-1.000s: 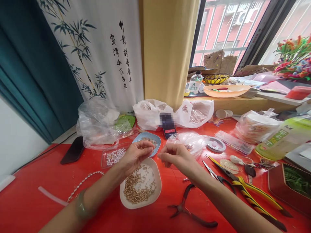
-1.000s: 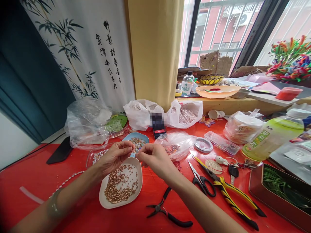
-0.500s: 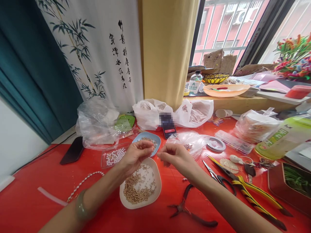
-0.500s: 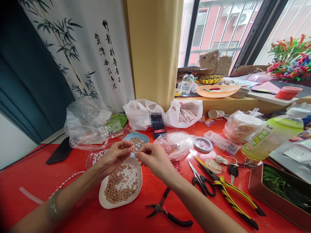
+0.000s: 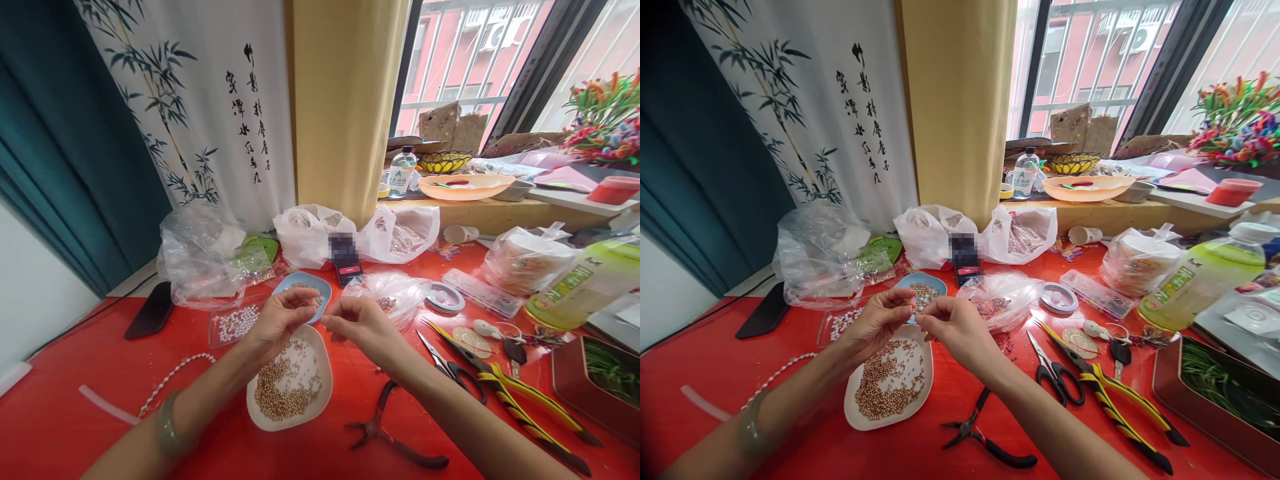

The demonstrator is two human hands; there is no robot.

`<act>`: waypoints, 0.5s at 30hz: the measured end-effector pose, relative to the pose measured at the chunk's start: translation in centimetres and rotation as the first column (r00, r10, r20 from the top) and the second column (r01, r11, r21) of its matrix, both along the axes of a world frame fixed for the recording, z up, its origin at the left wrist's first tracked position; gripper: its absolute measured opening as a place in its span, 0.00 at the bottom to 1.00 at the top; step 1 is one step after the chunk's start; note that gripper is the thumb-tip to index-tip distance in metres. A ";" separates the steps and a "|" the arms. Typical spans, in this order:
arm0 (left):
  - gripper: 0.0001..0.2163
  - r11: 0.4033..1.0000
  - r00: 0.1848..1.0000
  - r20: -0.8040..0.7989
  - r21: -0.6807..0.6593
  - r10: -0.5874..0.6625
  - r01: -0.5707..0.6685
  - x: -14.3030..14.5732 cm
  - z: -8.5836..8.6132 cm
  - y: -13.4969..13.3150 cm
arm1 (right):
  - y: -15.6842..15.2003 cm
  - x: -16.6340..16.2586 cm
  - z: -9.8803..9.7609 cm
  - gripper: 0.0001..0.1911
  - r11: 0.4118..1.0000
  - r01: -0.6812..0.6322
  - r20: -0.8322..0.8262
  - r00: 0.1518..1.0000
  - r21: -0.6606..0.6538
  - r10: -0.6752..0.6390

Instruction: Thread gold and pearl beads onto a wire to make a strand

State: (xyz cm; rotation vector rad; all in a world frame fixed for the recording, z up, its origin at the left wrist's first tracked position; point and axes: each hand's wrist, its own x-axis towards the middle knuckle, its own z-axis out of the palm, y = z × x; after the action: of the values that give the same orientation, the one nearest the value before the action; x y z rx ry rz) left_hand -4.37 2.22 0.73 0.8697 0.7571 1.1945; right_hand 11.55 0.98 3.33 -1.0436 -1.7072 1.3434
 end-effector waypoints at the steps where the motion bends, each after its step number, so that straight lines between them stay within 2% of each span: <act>1: 0.11 1.000 1.000 -0.012 -0.001 -0.003 0.003 0.0 0.0 0.0 | 0.1 0.0 -0.1 0.06 1.000 -0.003 0.003 1.000 0.003 0.003; 6: 0.13 0.998 0.984 -0.176 0.038 -0.035 0.042 -0.4 0.3 0.2 | 0.5 0.2 -0.3 0.06 0.999 0.016 -0.003 1.000 0.030 -0.016; 10: 0.12 0.987 0.912 -0.411 0.147 0.008 0.057 -2.1 1.1 1.2 | 0.8 0.6 -0.1 0.05 0.996 0.054 -0.062 0.997 0.070 -0.049; 12: 0.09 0.976 0.807 -0.588 0.202 0.053 0.083 -3.4 1.7 2.0 | 0.8 0.7 0.2 0.05 0.994 0.081 -0.122 0.990 0.069 -0.072; 15: 0.07 0.968 0.583 -0.804 0.222 0.113 0.118 -5.8 2.3 3.0 | 0.7 0.9 0.6 0.05 0.990 0.122 -0.239 0.966 0.066 -0.103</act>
State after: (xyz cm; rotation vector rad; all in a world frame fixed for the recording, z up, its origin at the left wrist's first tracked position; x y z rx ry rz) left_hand -10.14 5.27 3.00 1.6976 1.3625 0.8454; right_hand 12.43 1.67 3.95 -0.8840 -1.4915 1.2613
